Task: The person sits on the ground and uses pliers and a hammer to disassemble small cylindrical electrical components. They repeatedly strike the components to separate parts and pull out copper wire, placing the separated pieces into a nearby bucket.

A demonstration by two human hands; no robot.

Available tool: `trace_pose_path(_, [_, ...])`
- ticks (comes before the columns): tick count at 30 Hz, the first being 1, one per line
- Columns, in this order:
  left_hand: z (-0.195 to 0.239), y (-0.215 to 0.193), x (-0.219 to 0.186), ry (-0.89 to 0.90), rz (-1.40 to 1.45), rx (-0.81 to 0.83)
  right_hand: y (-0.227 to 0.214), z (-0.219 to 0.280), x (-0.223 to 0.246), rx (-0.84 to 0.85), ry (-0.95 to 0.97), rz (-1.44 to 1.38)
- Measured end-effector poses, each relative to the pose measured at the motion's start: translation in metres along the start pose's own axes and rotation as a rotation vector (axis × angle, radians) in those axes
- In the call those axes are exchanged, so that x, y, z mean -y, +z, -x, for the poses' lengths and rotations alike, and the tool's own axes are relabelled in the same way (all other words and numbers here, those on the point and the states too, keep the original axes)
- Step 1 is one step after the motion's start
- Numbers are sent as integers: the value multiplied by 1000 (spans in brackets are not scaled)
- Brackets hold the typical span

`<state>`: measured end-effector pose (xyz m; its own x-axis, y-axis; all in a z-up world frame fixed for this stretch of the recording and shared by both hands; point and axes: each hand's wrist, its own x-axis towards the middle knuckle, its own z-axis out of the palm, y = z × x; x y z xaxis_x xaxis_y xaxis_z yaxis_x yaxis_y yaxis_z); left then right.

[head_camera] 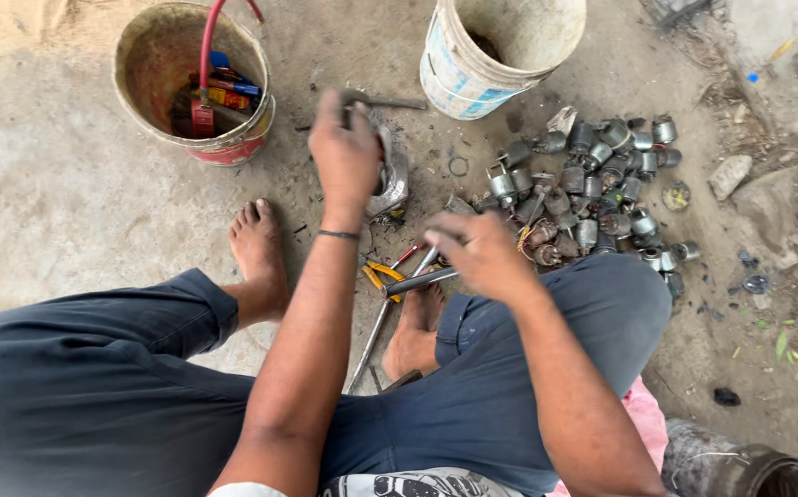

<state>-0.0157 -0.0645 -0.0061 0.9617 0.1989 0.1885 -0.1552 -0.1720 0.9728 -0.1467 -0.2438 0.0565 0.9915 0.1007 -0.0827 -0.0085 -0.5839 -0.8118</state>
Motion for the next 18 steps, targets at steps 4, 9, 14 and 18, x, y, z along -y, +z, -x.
trace_pose_path(4, [-18, -28, 15, -279, 516, 561, -16, -17, -9, -298, 272, 361])
trace_pose_path(9, [-10, -15, 44, 202, -277, 471, -41, -1, -10, -404, 14, 175])
trace_pose_path(14, [-36, -38, 59, -233, 460, -304, -6, 8, -8, 205, 201, 138])
trace_pose_path(18, [-39, -42, 30, -209, 456, 38, -4, -7, -11, 108, 90, 435])
